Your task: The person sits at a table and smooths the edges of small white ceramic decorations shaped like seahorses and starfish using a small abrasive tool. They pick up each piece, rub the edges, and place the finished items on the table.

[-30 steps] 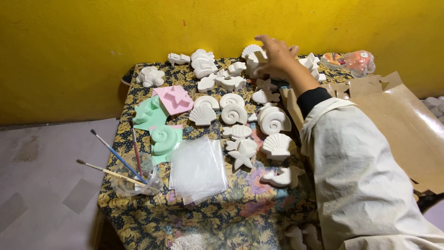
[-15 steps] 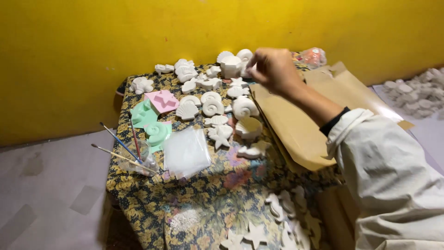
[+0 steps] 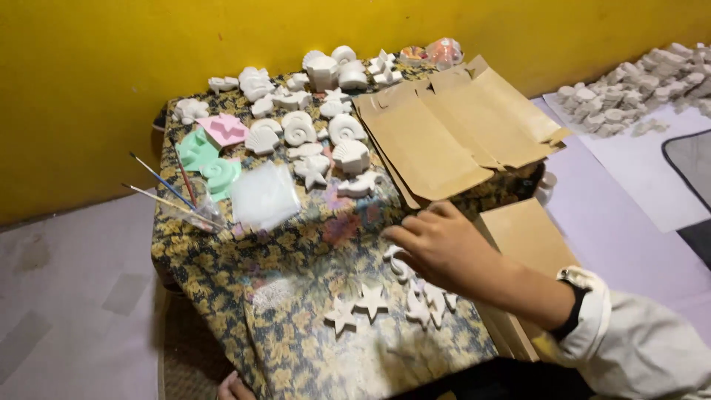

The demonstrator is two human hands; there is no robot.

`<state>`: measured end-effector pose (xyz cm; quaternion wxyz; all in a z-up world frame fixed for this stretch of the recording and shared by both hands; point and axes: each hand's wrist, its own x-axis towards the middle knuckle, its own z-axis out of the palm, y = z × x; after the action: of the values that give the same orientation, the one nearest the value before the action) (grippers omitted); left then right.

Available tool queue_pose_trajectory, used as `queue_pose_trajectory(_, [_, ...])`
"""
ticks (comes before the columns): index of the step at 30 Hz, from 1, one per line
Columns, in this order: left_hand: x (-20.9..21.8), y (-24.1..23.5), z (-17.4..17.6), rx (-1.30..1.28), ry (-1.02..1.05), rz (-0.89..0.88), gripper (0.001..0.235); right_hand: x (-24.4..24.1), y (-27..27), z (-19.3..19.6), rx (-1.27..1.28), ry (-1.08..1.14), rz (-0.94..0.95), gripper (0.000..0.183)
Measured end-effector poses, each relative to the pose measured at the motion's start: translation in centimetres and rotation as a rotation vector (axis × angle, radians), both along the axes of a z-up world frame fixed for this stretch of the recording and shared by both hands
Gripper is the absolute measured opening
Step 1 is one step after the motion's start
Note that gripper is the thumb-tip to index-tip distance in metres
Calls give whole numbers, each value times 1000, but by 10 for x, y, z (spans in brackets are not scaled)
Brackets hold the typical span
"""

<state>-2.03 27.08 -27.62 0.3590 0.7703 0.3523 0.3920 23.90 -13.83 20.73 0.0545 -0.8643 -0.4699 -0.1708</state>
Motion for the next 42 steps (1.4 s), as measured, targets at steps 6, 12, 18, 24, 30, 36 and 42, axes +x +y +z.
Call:
queue_pose_trajectory(6, [17,-16,35,-93,38,-3,22,-86,-29,-81,-214,356,-319,35])
queue_pose_trajectory(12, [-6,-54,94,-167,56,63,14,-134,-24,-190,96,585,-293,28])
queue_pose_trajectory(18, [-28,-85,139,-150,-30,136,10,-156,-4,-221,393,620,-435,25])
queue_pose_trajectory(24, [4,-151,224,-96,14,128,13,-149,-8,-217,653,821,-527,12])
queue_pose_trajectory(30, [76,-183,261,128,362,-414,46,-147,-11,-221,628,946,-612,29])
queue_pose_trajectory(36, [114,-187,251,234,730,-608,85,-149,-12,-217,662,969,-608,17])
queue_pose_trajectory(42, [114,-185,247,315,571,-565,67,-152,-13,-225,698,938,-601,15])
